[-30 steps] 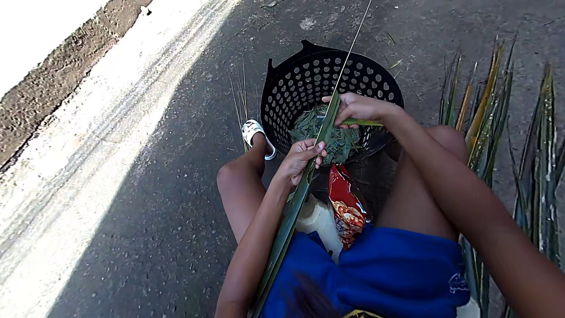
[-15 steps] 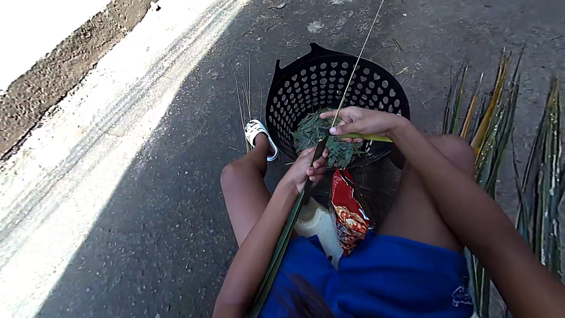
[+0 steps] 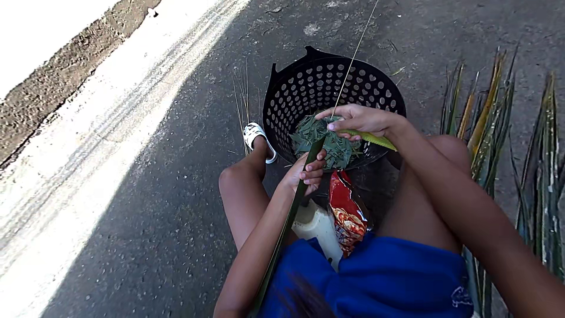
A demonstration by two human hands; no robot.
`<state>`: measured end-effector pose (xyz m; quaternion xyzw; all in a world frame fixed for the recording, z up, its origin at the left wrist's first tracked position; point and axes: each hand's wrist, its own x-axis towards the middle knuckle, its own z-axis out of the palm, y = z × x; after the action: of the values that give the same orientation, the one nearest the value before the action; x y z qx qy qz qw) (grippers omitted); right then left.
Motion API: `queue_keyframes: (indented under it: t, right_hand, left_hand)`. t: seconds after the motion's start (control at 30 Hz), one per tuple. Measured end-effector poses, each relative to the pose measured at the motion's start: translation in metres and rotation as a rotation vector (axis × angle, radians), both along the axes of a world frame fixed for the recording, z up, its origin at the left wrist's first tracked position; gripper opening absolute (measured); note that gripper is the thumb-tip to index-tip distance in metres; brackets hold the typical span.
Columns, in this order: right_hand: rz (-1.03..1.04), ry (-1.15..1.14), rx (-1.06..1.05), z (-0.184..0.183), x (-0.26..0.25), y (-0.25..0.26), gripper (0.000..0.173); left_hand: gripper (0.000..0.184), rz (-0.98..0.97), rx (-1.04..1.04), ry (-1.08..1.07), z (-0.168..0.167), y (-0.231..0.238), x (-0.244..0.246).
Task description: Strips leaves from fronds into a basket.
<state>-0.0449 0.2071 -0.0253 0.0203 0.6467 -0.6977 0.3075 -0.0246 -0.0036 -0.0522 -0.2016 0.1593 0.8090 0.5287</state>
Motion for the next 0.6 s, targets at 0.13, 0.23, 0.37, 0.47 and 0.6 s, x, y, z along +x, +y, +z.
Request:
queue_keyframes:
  t: [0.13, 0.23, 0.37, 0.47, 0.6]
  right_hand:
    - [-0.279, 0.079, 0.047, 0.003, -0.011, 0.026, 0.023]
    - [-0.149, 0.040, -0.004, 0.005, 0.005, 0.010, 0.026]
    - [-0.124, 0.033, -0.034, 0.003, 0.008, -0.007, 0.014]
    - [-0.250, 0.042, 0.000, 0.001, -0.001, 0.006, 0.012]
    - [-0.258, 0.029, 0.015, 0.003, -0.001, 0.006, 0.011]
  left_hand:
    - [0.042, -0.134, -0.387, 0.452, 0.014, 0.005, 0.008]
    - [0.039, -0.199, -0.670, 0.753, 0.023, 0.011, 0.012]
    - [0.018, -0.247, -1.138, 1.379, 0.033, -0.006, 0.020]
    - [0.027, -0.198, -1.345, 2.073, 0.055, -0.013, 0.046]
    - [0.017, -0.943, -0.915, 2.367, 0.053, 0.018, 0.082]
